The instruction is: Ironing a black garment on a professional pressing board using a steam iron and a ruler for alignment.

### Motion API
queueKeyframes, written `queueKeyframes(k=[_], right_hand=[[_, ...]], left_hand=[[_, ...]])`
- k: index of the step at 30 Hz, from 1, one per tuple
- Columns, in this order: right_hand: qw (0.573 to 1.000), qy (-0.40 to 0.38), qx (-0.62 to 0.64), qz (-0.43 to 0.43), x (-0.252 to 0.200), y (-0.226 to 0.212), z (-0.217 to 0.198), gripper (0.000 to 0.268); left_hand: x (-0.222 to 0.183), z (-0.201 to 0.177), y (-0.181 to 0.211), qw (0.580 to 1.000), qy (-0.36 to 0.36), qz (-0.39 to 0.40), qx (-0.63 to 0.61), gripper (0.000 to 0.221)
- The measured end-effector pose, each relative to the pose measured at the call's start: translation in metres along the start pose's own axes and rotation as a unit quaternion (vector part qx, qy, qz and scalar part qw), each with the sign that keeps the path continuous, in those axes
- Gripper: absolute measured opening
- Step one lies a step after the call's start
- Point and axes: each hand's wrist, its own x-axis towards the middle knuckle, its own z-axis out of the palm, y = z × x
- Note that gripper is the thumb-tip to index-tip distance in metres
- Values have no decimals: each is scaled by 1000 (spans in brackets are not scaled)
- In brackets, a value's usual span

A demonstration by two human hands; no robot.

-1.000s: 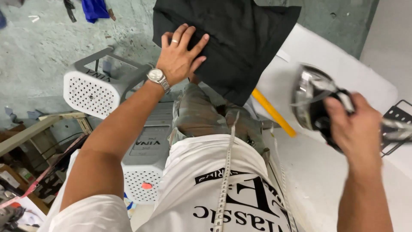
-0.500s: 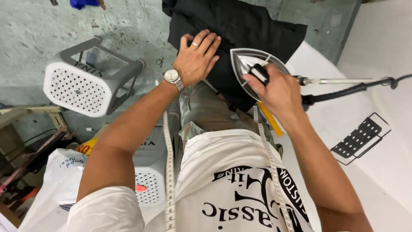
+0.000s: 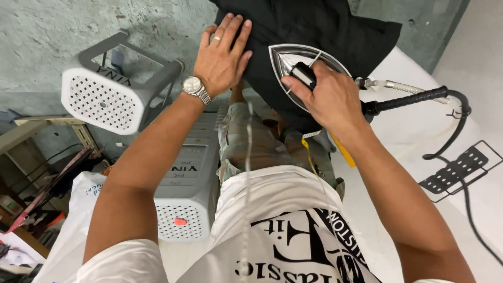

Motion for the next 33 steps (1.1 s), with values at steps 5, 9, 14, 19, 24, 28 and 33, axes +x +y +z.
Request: queueKeyframes(k=[5, 9, 14, 19, 24, 28, 33], right_hand=[[989, -87, 113, 51, 20, -12, -51, 110], [995, -80, 58, 15, 6, 12, -40, 84], [1000, -22, 20, -11, 31, -1, -19, 85], [996, -78, 23, -22, 48, -26, -45, 86], [980, -160, 111, 46, 69, -58, -72, 80], [985, -146, 83, 33, 64, -56, -69, 79], [987, -146, 34, 56, 70, -51, -56, 82]], left_hand=[[-2, 15, 1, 997, 19, -55, -53, 65], [-5, 17, 7, 993, 38, -85, -67, 62], [9, 23, 2, 969, 34, -218, -106, 60], [15, 75, -34, 857, 137, -356, -347, 57], [19, 115, -41, 702, 152, -392, -575, 78], [40, 116, -35, 695, 272, -322, -582, 19], [56, 111, -35, 632, 290, -431, -575, 26]])
